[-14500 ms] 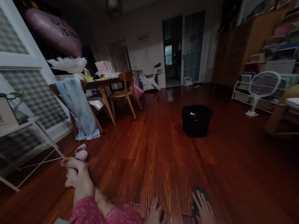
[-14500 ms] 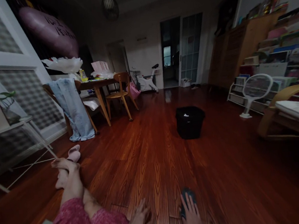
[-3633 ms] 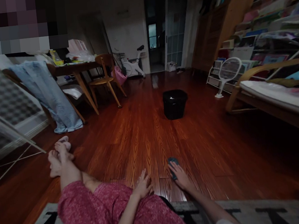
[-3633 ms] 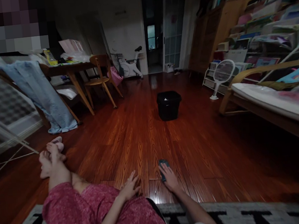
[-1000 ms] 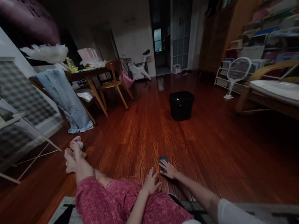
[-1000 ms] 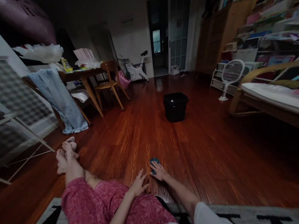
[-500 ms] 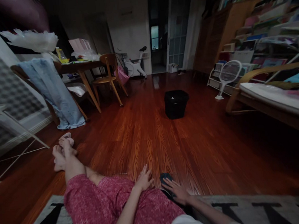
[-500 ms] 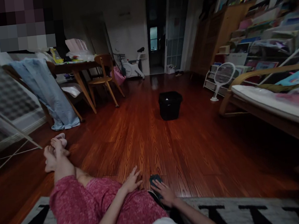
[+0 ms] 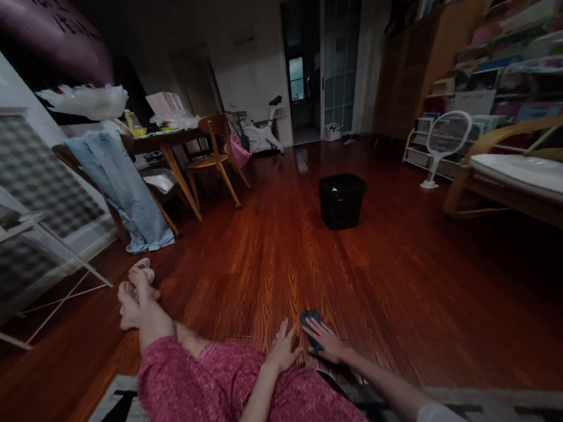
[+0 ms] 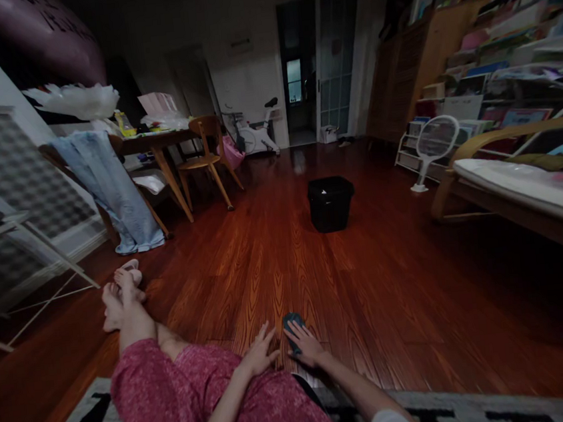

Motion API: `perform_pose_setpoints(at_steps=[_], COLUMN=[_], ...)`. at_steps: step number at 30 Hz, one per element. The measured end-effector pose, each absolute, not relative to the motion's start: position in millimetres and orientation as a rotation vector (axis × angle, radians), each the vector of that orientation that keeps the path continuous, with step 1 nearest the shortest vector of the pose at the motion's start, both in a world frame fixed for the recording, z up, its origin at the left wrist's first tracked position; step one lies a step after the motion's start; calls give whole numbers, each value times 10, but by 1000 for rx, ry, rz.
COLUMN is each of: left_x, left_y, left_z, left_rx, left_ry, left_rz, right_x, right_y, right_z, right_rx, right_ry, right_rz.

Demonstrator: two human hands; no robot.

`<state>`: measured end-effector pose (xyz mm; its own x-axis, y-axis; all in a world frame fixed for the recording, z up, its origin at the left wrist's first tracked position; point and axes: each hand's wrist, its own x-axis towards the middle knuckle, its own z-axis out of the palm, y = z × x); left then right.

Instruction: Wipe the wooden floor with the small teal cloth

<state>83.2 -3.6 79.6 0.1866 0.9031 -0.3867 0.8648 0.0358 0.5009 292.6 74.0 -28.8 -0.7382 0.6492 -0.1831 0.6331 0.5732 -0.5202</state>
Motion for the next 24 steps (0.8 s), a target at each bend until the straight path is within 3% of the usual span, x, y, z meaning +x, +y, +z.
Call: perform_pose_setpoints(at_steps=[9,18,24], left_x=[818,838,820], left_y=[-14,-28,-20], left_z=[703,733,742], left_rx=[1809,1808,1806], left_ry=[1645,1671,1662], left_rz=[90,67,77], right_x=[3647,2837,2610], right_y=[-188,854,1023], right_z=[-662,-113,-84], right_rx=[-1103,-1235,-1278], right_ry=[-2777,-2737,-2722], right_rz=[986,955,958])
